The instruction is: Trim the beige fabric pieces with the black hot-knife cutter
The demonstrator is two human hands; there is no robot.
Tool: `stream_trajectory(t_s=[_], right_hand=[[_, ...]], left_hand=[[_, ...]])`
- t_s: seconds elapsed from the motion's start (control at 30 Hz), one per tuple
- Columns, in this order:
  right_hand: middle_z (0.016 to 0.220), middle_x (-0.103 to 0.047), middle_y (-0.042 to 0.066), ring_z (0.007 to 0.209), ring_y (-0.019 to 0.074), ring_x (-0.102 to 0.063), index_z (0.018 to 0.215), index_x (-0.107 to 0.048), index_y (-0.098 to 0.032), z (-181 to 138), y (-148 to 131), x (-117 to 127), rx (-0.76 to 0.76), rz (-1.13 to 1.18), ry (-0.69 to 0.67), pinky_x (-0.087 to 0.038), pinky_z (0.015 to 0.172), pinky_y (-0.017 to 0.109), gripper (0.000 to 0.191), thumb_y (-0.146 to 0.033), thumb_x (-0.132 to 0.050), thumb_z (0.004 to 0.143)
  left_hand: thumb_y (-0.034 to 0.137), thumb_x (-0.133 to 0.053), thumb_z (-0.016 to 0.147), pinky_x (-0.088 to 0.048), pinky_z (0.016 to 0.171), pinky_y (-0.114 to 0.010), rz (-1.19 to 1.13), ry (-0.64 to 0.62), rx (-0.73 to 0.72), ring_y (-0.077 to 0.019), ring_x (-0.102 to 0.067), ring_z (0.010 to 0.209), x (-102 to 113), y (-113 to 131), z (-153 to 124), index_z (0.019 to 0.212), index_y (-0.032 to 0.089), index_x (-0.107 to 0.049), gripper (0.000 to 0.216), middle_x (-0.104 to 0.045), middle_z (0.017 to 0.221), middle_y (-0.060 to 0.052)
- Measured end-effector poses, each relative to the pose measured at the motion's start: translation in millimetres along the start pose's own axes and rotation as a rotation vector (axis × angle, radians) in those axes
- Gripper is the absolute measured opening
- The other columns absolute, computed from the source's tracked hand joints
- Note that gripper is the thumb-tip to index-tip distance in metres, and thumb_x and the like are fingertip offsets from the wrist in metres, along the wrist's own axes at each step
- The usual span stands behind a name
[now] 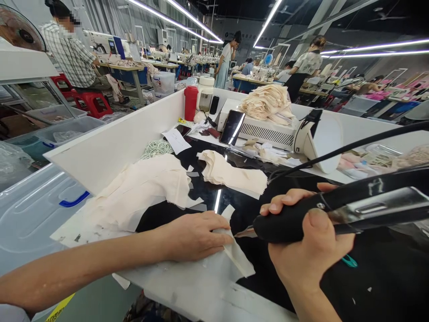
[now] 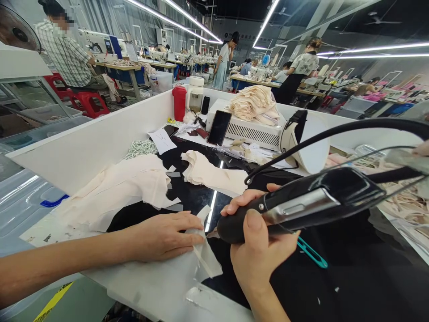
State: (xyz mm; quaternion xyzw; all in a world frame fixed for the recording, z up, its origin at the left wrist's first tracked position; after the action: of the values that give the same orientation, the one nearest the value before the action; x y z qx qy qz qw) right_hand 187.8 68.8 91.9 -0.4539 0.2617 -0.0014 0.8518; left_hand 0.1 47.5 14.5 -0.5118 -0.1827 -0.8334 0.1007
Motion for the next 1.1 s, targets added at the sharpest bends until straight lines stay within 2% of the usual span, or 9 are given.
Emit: stream_trajectory(t_s=[0.27, 0.43, 0.6, 0.77, 0.93, 1.1], right_hand=[[0.077, -0.07, -0.007, 0.057, 0.0151, -0.065, 0.114, -0.065, -0.027, -1.4, 1.5, -1.2, 0.0, 0.019, -0.014, -0.06, 0.051, 0.028, 0.043, -0.034, -0.091, 0.08], [0.079, -0.07, -0.007, 0.057, 0.0148, -0.066, 0.115, -0.065, -0.027, -2.8, 2.7, -2.1, 0.009, 0.009, -0.018, -0.059, 0.052, 0.028, 0.044, -0.036, -0.095, 0.083], [0.079, -0.069, -0.006, 0.057, 0.0146, -0.066, 0.115, -0.067, -0.028, -4.3, 2.8, -1.2, 0.002, 0.018, -0.075, -0.059, 0.052, 0.027, 0.044, -0.04, -0.096, 0.084], [0.077, -0.07, -0.007, 0.056, 0.0142, -0.065, 0.113, -0.069, -0.028, -5.2, 2.8, 1.0, -0.014, 0.042, -0.077, -0.059, 0.051, 0.027, 0.046, -0.041, -0.099, 0.081], [0.077, -0.072, -0.007, 0.055, 0.0153, -0.067, 0.112, -0.07, -0.028, -6.3, 2.0, -0.1, -0.01, 0.051, -0.073, -0.059, 0.05, 0.028, 0.045, -0.04, -0.099, 0.08], [0.076, -0.072, -0.007, 0.054, 0.0158, -0.068, 0.112, -0.069, -0.028, -7.4, 1.5, 0.2, -0.007, 0.045, -0.066, -0.059, 0.05, 0.029, 0.047, -0.043, -0.099, 0.08]], left_hand=[[0.023, -0.057, 0.121, -0.058, 0.123, -0.04, -0.02, 0.017, -0.008, -0.0254, -0.074, 0.13, 2.2, 1.0, 2.0, 0.13, 0.018, -0.074, 0.02, -0.076, 0.138, -0.015], [0.025, -0.057, 0.121, -0.061, 0.117, -0.041, -0.007, 0.028, -0.011, -0.0269, -0.075, 0.126, 1.8, 3.1, 1.6, 0.127, 0.017, -0.075, 0.021, -0.076, 0.136, -0.015], [0.024, -0.054, 0.123, -0.062, 0.116, -0.039, -0.015, 0.014, -0.006, -0.0249, -0.075, 0.121, 10.2, 4.6, 4.6, 0.128, 0.016, -0.075, 0.023, -0.078, 0.132, -0.014], [0.012, -0.045, 0.121, -0.059, 0.119, -0.037, -0.084, -0.047, -0.091, -0.0271, -0.074, 0.131, 13.2, -15.7, 19.7, 0.129, 0.01, -0.075, 0.031, -0.079, 0.136, -0.018], [0.019, -0.048, 0.124, -0.062, 0.112, -0.032, -0.165, -0.131, -0.131, -0.0244, -0.077, 0.127, 3.6, -40.9, 24.5, 0.131, 0.014, -0.078, 0.031, -0.081, 0.137, -0.015], [0.022, -0.05, 0.124, -0.064, 0.107, -0.032, -0.179, -0.101, -0.134, -0.0245, -0.079, 0.124, 9.0, -46.5, 15.1, 0.131, 0.014, -0.079, 0.031, -0.081, 0.137, -0.015]])
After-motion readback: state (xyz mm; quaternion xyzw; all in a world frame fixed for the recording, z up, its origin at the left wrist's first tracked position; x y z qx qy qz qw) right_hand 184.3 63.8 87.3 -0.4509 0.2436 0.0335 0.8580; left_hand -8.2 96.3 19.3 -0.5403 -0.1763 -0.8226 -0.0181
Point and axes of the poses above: each hand's wrist, its own z-axis towards the middle knuckle, its own x-axis out of the back of the hand, y = z × x, the point moved 5 cm from there along z, towards the middle knuckle
